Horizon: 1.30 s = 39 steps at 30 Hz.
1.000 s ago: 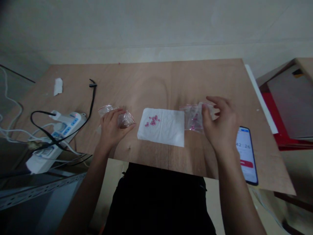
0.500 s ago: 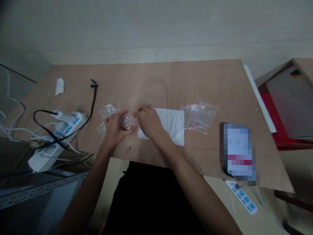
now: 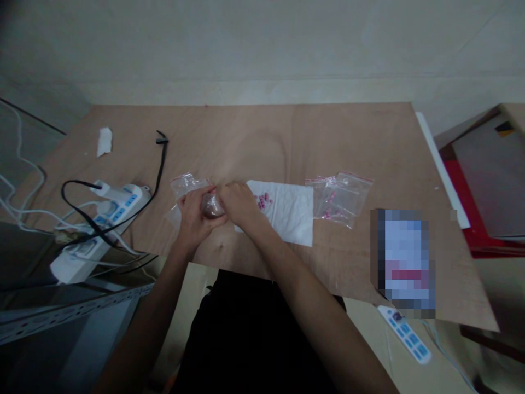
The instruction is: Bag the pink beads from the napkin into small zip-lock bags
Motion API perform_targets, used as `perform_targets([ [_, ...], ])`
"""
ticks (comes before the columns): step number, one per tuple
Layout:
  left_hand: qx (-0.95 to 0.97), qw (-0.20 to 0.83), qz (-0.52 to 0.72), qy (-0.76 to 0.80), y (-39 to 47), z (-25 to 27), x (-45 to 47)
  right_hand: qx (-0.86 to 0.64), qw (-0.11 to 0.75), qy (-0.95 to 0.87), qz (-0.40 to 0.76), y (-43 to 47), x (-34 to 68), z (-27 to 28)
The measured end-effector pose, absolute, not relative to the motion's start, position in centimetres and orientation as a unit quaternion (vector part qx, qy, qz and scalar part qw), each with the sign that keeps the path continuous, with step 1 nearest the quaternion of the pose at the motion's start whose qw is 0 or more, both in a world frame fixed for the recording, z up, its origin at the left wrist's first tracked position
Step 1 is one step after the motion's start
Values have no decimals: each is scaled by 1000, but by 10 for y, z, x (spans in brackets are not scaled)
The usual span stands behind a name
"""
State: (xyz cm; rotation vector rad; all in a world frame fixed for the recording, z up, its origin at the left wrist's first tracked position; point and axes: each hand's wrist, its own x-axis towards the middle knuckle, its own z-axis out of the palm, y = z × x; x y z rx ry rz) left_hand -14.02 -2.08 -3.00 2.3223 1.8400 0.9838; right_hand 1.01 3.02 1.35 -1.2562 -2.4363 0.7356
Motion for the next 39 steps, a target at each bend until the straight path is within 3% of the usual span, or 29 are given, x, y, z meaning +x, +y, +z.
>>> perform_targets([
  [10,770,2,344,537,-22,0,-134,-392,293,-790,370,27,30,14],
  [16,811,82,310,489,-20,26,-123,-358,343,-756,428,17,46,17],
  [22,823,121,280,479,-27,38,-111,-305,349,-785,411,8,57,26],
  [28,799,71,286,524,-32,39,-108,-349,371,-775,375,8,84,34],
  [33,749,115,348,552,-37,33,-112,-514,276,-770,257,21,122,15],
  [39,699,185,388,571,-38,26,-109,-464,184,-838,220,25,117,-1],
])
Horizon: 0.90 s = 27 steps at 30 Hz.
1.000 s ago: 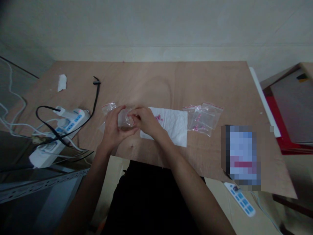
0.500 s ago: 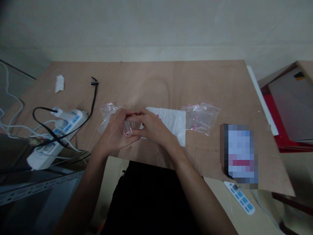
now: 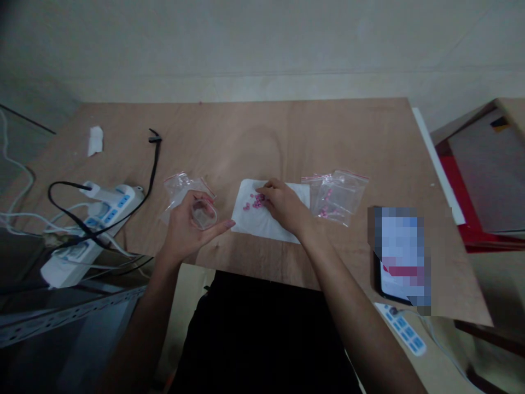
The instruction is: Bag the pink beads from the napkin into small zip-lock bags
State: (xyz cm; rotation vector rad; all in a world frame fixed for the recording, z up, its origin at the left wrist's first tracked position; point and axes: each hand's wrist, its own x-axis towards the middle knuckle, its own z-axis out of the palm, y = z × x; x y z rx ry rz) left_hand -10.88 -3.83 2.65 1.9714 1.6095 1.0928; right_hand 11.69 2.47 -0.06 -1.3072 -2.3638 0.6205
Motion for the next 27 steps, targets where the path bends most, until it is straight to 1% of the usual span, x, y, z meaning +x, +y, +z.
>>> perform_targets([
  [4,712,211,354,568,-39,24,-109,-463,169,-846,204,25,111,0],
  [14,731,210,335,556,-38,25,-106,-493,127,-848,147,22,110,5],
  [20,732,209,338,553,-37,24,-105,-482,116,-856,146,26,109,8],
  [27,733,221,343,545,-36,24,-104,-459,124,-862,174,28,112,8],
])
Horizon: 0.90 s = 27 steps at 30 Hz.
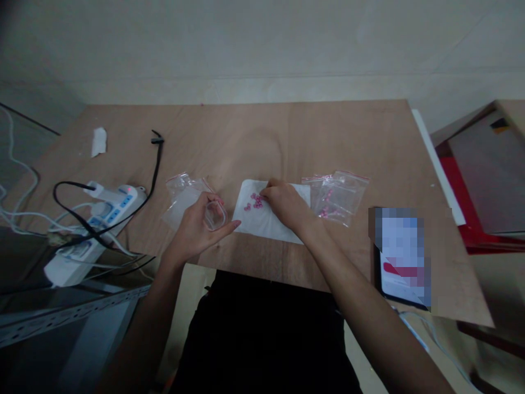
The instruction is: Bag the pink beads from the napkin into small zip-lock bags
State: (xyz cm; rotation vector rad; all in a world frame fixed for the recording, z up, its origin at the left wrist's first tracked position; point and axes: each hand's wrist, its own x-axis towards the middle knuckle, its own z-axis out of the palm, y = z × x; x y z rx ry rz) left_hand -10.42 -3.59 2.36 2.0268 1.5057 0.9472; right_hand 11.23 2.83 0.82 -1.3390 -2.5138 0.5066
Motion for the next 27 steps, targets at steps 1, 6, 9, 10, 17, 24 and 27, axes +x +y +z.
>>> perform_targets([
  [1,733,221,342,545,-36,23,-104,-459,127,-861,178,28,112,8],
  [6,736,222,339,543,-34,21,-105,-460,137,-857,187,29,108,5],
  [9,732,227,339,545,-34,22,-104,-473,137,-850,186,29,107,5],
  [10,731,228,339,546,-34,22,-104,-477,137,-848,185,29,106,5],
  [17,737,228,344,536,-33,21,-103,-508,135,-831,182,29,104,4],
  [24,720,227,356,551,-36,25,-96,-502,222,-800,241,11,102,47],
  [27,718,225,374,543,-36,27,-87,-438,291,-795,303,-5,92,73],
])
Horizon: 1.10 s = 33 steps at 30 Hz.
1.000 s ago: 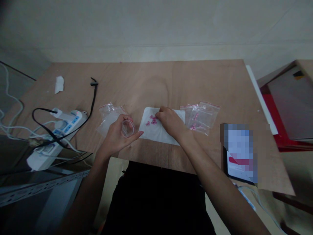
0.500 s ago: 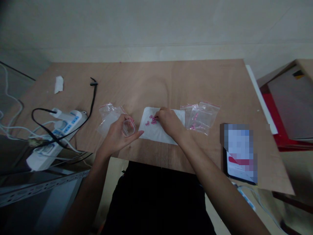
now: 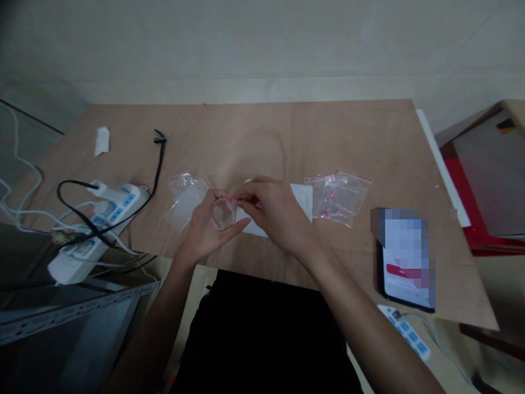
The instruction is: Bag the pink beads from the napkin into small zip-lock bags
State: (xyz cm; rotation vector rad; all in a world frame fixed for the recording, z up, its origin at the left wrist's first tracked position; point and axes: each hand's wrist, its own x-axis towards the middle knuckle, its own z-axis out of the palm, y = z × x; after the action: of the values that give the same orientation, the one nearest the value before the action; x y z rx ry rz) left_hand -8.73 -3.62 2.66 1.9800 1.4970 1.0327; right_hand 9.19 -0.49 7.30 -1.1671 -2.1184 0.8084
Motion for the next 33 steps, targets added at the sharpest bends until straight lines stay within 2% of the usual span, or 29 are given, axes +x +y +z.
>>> perform_targets([
  [4,718,230,395,525,-36,28,-78,-376,279,-829,305,-18,77,85],
  [10,711,234,423,511,-38,28,-77,-321,321,-841,294,-22,78,80],
  [12,701,225,434,519,-38,27,-79,-349,347,-818,299,-17,89,76],
  [15,695,215,442,525,-40,24,-83,-467,383,-757,249,-4,112,58],
  [20,693,214,432,535,-41,19,-88,-541,236,-778,214,5,125,18],
  [22,693,215,430,537,-42,17,-89,-547,209,-783,207,2,119,10],
  [33,694,222,430,532,-39,14,-89,-546,221,-780,210,1,110,8],
])
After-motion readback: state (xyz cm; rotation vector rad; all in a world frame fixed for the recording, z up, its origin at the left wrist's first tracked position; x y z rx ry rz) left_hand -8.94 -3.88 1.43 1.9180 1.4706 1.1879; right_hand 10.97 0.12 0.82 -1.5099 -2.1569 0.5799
